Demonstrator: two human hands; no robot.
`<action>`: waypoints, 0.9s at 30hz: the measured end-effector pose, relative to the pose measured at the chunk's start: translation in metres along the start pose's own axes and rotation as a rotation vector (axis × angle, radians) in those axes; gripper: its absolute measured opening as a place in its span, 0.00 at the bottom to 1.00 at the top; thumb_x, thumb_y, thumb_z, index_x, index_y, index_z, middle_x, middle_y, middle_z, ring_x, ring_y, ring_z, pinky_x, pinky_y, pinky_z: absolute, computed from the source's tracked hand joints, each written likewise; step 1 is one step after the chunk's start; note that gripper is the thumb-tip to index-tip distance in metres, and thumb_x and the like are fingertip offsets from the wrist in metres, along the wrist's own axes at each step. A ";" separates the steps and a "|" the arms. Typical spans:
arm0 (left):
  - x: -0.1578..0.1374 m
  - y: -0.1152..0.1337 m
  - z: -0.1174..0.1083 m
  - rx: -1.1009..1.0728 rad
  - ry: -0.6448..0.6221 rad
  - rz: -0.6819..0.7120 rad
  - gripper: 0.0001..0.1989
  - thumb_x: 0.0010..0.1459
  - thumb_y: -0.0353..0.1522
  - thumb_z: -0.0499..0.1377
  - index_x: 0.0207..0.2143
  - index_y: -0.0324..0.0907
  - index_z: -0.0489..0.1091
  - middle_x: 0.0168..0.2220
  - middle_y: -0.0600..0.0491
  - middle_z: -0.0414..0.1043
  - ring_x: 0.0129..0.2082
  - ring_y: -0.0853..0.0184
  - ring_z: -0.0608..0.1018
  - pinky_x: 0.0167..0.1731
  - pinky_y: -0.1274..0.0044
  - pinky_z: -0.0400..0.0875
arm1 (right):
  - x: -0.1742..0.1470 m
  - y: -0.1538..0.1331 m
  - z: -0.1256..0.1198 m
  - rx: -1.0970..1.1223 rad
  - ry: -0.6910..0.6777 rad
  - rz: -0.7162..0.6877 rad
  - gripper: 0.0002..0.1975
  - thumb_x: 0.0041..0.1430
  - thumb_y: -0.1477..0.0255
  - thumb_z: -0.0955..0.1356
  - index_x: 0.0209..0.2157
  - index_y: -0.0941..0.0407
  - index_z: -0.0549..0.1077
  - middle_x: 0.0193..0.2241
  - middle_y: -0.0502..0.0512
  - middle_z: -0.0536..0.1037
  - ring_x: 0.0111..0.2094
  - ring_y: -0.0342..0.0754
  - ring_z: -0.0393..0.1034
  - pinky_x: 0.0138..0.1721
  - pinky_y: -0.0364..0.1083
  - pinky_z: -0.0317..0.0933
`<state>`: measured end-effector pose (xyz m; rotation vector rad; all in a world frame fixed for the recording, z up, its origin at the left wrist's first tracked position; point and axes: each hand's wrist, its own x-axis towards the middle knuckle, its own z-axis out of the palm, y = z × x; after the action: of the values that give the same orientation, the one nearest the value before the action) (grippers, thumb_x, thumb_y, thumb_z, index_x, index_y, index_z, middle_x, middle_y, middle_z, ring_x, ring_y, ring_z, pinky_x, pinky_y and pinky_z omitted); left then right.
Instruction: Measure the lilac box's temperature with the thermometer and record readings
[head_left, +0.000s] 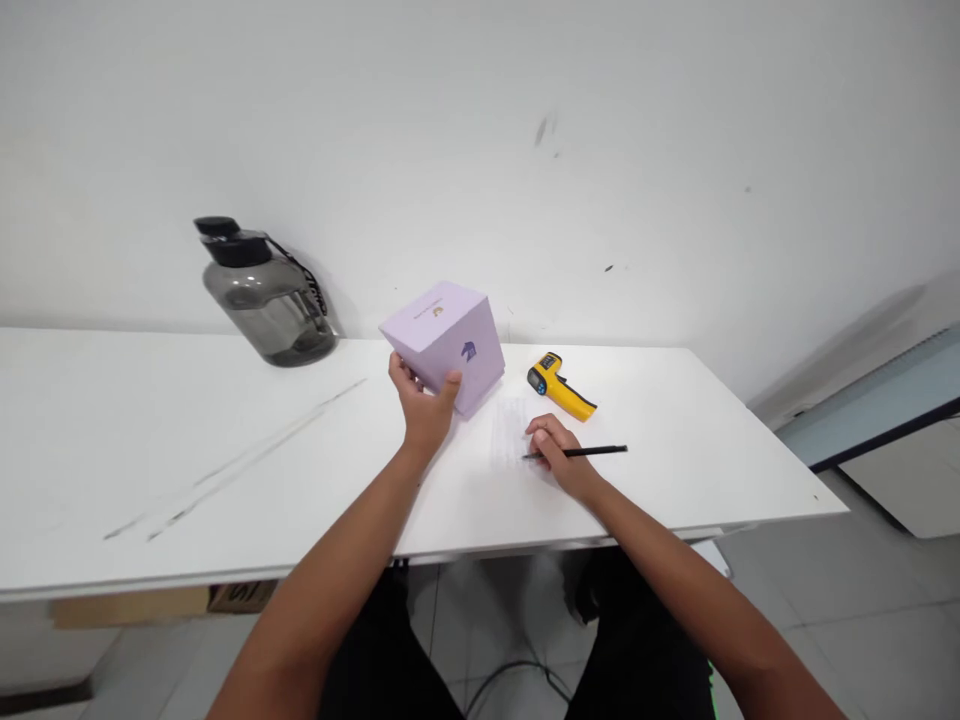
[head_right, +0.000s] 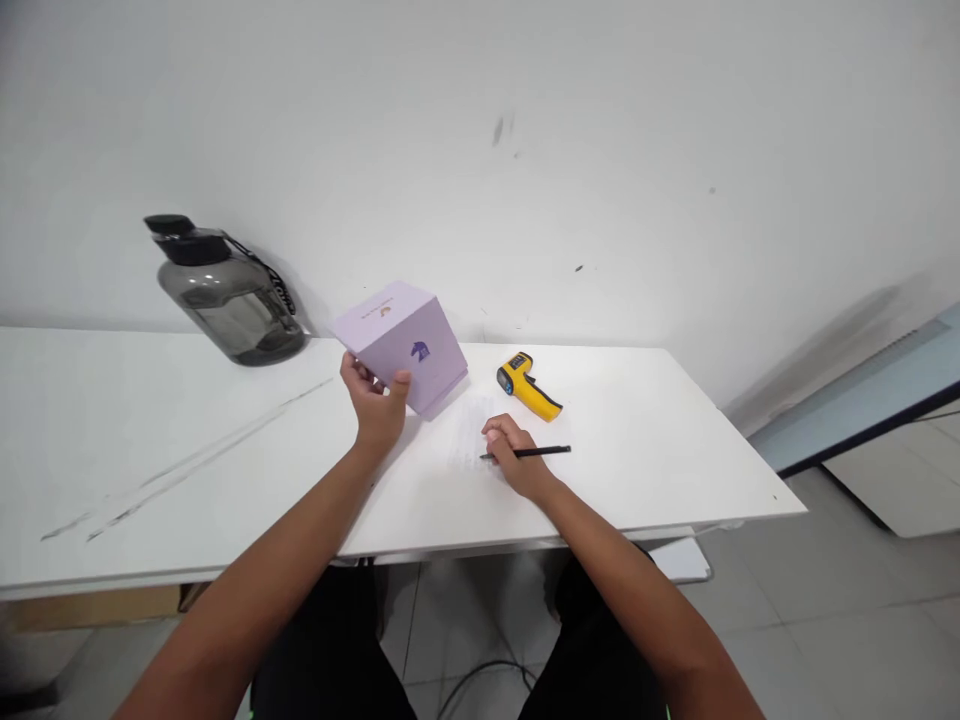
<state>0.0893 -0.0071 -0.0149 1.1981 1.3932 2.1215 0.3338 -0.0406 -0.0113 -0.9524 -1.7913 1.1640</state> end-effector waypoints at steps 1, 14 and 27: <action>0.000 -0.001 0.000 0.000 -0.008 0.006 0.58 0.45 0.61 0.71 0.70 0.51 0.51 0.68 0.38 0.60 0.65 0.51 0.72 0.62 0.62 0.72 | 0.000 0.000 0.000 -0.024 -0.024 0.035 0.24 0.65 0.45 0.63 0.34 0.52 0.72 0.23 0.49 0.70 0.24 0.47 0.64 0.30 0.47 0.61; 0.001 -0.007 -0.004 0.143 -0.066 0.108 0.57 0.44 0.55 0.75 0.69 0.47 0.52 0.70 0.36 0.56 0.70 0.46 0.65 0.68 0.58 0.63 | 0.003 -0.009 0.006 -0.106 0.054 0.168 0.28 0.55 0.50 0.67 0.17 0.50 0.50 0.18 0.44 0.50 0.23 0.41 0.47 0.26 0.45 0.44; 0.004 -0.003 -0.002 0.075 -0.034 0.019 0.52 0.47 0.54 0.74 0.66 0.48 0.53 0.67 0.36 0.59 0.69 0.47 0.66 0.68 0.58 0.63 | 0.005 -0.005 0.002 -0.110 0.030 0.190 0.24 0.54 0.53 0.66 0.17 0.51 0.52 0.18 0.45 0.53 0.23 0.42 0.49 0.28 0.46 0.46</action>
<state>0.0849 -0.0042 -0.0162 1.2742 1.4639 2.0686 0.3296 -0.0386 -0.0065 -1.2209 -1.7860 1.1693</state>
